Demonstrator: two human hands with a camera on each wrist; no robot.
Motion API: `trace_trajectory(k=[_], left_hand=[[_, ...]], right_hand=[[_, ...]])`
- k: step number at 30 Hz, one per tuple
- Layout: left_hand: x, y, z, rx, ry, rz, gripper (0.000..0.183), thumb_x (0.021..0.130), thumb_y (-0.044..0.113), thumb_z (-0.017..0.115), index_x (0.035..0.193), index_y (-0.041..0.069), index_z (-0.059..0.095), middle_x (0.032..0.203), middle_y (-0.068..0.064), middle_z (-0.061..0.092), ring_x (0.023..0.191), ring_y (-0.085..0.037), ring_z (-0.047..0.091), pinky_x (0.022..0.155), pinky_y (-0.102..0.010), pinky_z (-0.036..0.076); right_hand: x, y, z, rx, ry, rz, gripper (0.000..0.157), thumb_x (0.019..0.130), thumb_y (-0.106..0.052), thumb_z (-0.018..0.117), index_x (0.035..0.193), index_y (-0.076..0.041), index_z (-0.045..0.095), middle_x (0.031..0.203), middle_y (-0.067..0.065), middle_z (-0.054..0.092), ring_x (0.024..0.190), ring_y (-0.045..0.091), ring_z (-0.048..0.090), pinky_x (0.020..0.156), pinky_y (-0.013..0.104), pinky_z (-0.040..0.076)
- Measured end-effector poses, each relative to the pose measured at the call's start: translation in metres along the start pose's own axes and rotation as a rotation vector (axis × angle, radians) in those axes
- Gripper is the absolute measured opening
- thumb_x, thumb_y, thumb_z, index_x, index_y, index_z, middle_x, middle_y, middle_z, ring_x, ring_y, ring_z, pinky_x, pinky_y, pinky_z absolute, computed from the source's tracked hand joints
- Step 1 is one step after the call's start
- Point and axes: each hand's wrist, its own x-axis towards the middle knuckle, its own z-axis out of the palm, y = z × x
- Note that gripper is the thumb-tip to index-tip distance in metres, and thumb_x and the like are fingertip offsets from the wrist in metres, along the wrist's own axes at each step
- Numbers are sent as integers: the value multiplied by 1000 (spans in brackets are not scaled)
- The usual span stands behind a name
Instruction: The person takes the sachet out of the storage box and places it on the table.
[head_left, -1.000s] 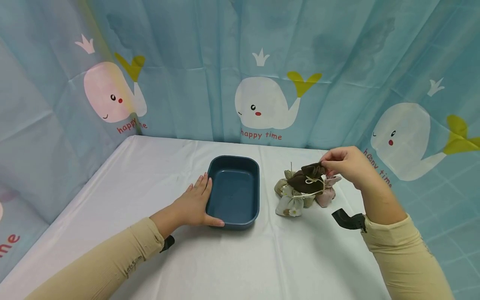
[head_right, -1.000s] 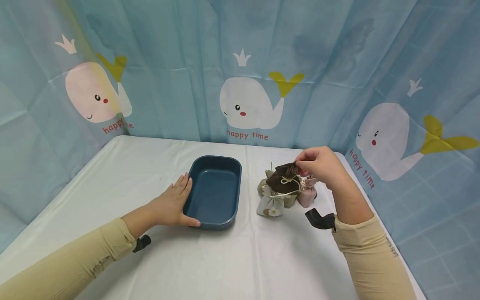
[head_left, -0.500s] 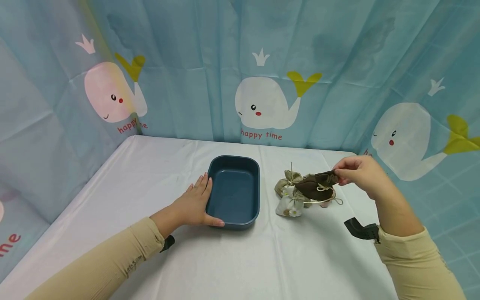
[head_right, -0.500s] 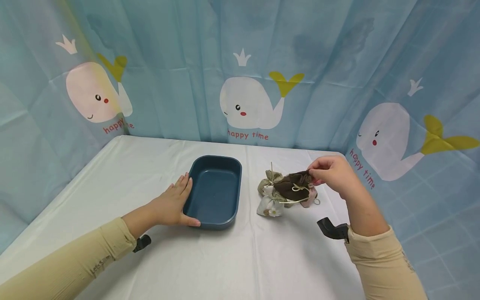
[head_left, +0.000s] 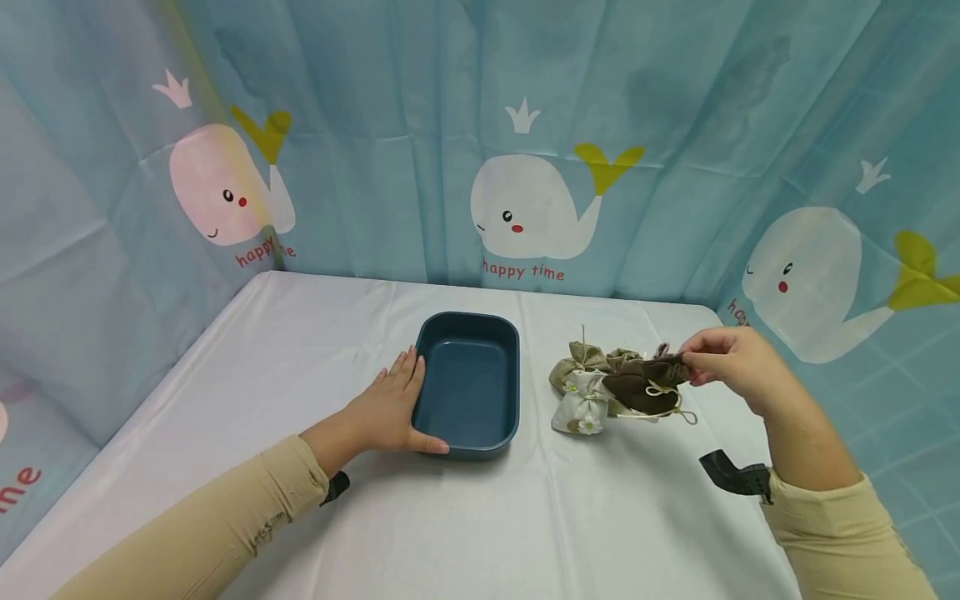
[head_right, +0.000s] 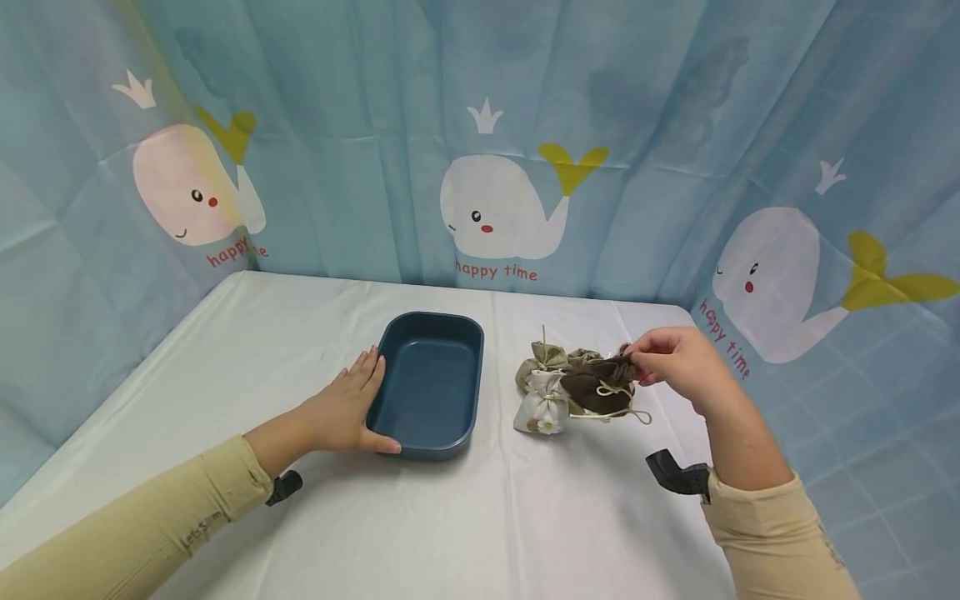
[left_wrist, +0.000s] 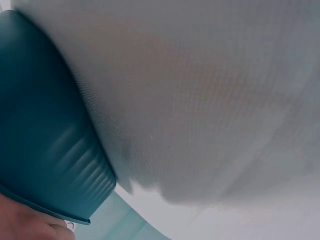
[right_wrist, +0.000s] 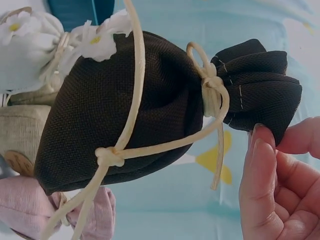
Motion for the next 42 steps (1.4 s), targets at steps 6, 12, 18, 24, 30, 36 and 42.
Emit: trace_trajectory(k=[6,12,18,24,30,36,42], left_hand=[[-1,1,0,-7,0,0,136,54,88,50,145,-2,4,151,-19,-7,139,-31,-5,108,-53,13],[-1,1,-1,-3,-6,0,136,55,87,51,145,-2,4,151,-19,-7,139,-31,-5,108,-52,13],[0,0,0,-5,-12,-3,137,54,89,49,146,-2,3,151,-18,-8,139,-31,-5,108,-52,13],[1,-1,2,-3,-19,-7,137,53,89,48,146,-1,2,151,-18,-9,139,-30,-6,108,-52,12],[0,0,-1,-13,-19,-6,137,54,88,49,146,-1,2,151,-18,-9,139,-30,-6,108,-52,12],[0,0,0,-10,-16,-2,137,53,89,48,146,-2,3,151,-18,-8,139,-32,-4,108,-52,12],[0,1,0,-13,-13,-4,137,53,89,49,146,-2,3,151,-19,-8,139,-32,-4,108,-52,13]], right_hand=[[-5,4,-1,-10,-1,32,18,89,-4,56,91,13,59,67,-2,61,60,13,59,60,28,53],[-8,9,2,13,-20,82,18,89,-5,55,91,13,60,66,-1,60,61,13,59,62,29,52],[-9,15,3,16,-35,82,20,90,-4,54,93,15,58,67,-2,59,60,12,58,61,29,52],[-13,19,2,-5,-39,107,21,90,-5,55,94,15,58,68,0,60,61,13,59,62,30,53],[-18,21,1,-33,-38,122,21,89,-6,55,94,14,59,67,3,60,61,15,60,62,32,53],[-22,24,1,-32,-51,118,19,89,-4,55,92,15,60,67,4,60,60,14,60,61,30,53],[-23,29,3,-14,-68,142,18,88,-3,56,90,14,60,68,4,61,60,13,59,61,31,53]])
